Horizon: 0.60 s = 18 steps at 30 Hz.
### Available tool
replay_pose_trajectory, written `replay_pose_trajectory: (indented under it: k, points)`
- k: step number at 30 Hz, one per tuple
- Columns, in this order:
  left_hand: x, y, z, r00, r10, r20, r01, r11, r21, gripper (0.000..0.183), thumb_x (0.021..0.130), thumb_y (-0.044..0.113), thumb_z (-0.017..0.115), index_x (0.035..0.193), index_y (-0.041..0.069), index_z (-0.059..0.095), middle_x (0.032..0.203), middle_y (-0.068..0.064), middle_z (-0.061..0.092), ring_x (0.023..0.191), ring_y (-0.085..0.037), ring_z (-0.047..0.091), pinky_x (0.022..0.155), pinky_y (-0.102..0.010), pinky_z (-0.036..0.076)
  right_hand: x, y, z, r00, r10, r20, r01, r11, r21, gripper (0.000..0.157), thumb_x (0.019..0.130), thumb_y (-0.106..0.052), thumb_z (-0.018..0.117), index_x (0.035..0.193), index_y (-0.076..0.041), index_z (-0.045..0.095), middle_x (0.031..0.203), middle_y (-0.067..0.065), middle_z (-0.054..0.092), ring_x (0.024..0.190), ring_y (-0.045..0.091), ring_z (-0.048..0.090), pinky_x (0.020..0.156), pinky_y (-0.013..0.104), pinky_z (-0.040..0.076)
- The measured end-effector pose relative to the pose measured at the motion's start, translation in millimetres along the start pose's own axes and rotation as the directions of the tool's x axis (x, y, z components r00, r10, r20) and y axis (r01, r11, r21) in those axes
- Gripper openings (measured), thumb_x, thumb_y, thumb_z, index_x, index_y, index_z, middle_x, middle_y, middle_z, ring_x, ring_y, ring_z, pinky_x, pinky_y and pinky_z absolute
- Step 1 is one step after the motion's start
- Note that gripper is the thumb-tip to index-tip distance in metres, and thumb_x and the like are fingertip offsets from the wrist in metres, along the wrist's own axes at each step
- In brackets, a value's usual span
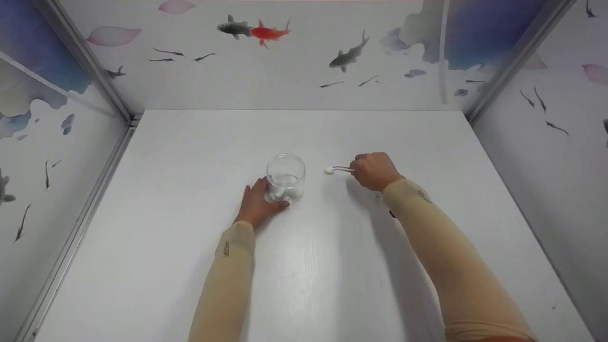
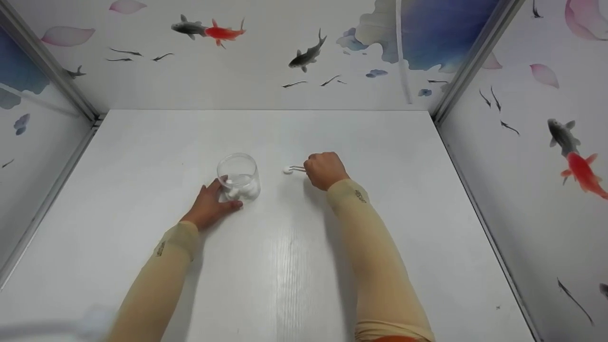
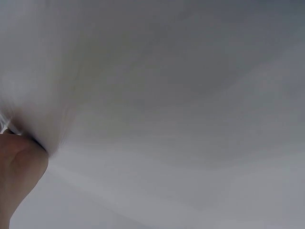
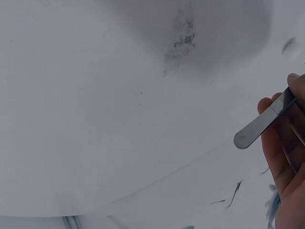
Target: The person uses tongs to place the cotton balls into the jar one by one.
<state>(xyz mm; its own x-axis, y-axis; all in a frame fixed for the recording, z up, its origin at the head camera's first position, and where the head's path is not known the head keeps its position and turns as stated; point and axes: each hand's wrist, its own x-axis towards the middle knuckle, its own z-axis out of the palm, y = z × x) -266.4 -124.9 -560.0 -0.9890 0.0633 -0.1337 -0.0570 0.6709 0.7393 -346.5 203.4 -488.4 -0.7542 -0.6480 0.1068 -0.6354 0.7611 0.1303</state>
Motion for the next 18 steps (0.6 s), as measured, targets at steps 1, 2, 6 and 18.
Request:
replay_pose_trajectory:
  k: [1, 2, 6, 18]
  points:
    - [-0.4, 0.1, 0.1, 1.0, -0.003, 0.004, 0.003, 1.0, -0.001, 0.099, 0.079, 0.05, 0.081, 0.156, 0.013, 0.031, 0.159, -0.007, 0.034, 0.15, -0.022, 0.018, 0.122, -0.034, -0.01, 0.5, -1.0, 1.0, 1.0, -0.003, 0.004, 0.003, 1.0, -0.006, 0.008, 0.089, -0.012, 0.075, 0.093, -0.006, 0.077, 0.078, 0.008, 0.068, 0.06, 0.02, 0.06, 0.058, 0.037, 0.059]
    - [-0.6, 0.3, 0.2, 1.0, -0.009, 0.007, 0.009, 1.0, -0.002, 0.099, 0.079, 0.05, 0.081, 0.156, 0.013, 0.031, 0.159, -0.007, 0.034, 0.15, -0.022, 0.017, 0.122, -0.033, -0.011, 1.0, -1.8, 2.0, 1.0, -0.005, 0.008, 0.005, 1.0, -0.01, 0.008, 0.089, -0.012, 0.075, 0.094, -0.006, 0.077, 0.079, 0.008, 0.069, 0.061, 0.021, 0.062, 0.059, 0.037, 0.06]
    - [-0.6, -0.2, 0.8, 1.0, -0.011, 0.006, 0.011, 1.0, 0.004, 0.1, 0.08, 0.05, 0.081, 0.157, 0.012, 0.03, 0.159, -0.008, 0.033, 0.15, -0.023, 0.016, 0.122, -0.035, -0.01, 3.6, -5.7, 3.7, 1.0, -0.001, 0.008, 0.001, 1.0, -0.029, 0.011, 0.09, -0.013, 0.076, 0.097, -0.005, 0.078, 0.085, 0.01, 0.071, 0.068, 0.023, 0.066, 0.065, 0.038, 0.062]
    - [1.0, -1.7, 1.7, 1.0, 0.002, -0.003, -0.002, 1.0, 0.006, 0.1, 0.079, 0.049, 0.081, 0.156, 0.01, 0.031, 0.158, -0.01, 0.034, 0.149, -0.023, 0.019, 0.122, -0.034, -0.009, 8.0, -9.6, 15.5, 1.0, 0.011, 0.026, -0.01, 1.0, -0.018, 0.01, 0.091, -0.014, 0.074, 0.095, -0.005, 0.077, 0.084, 0.01, 0.071, 0.066, 0.022, 0.064, 0.063, 0.037, 0.06]
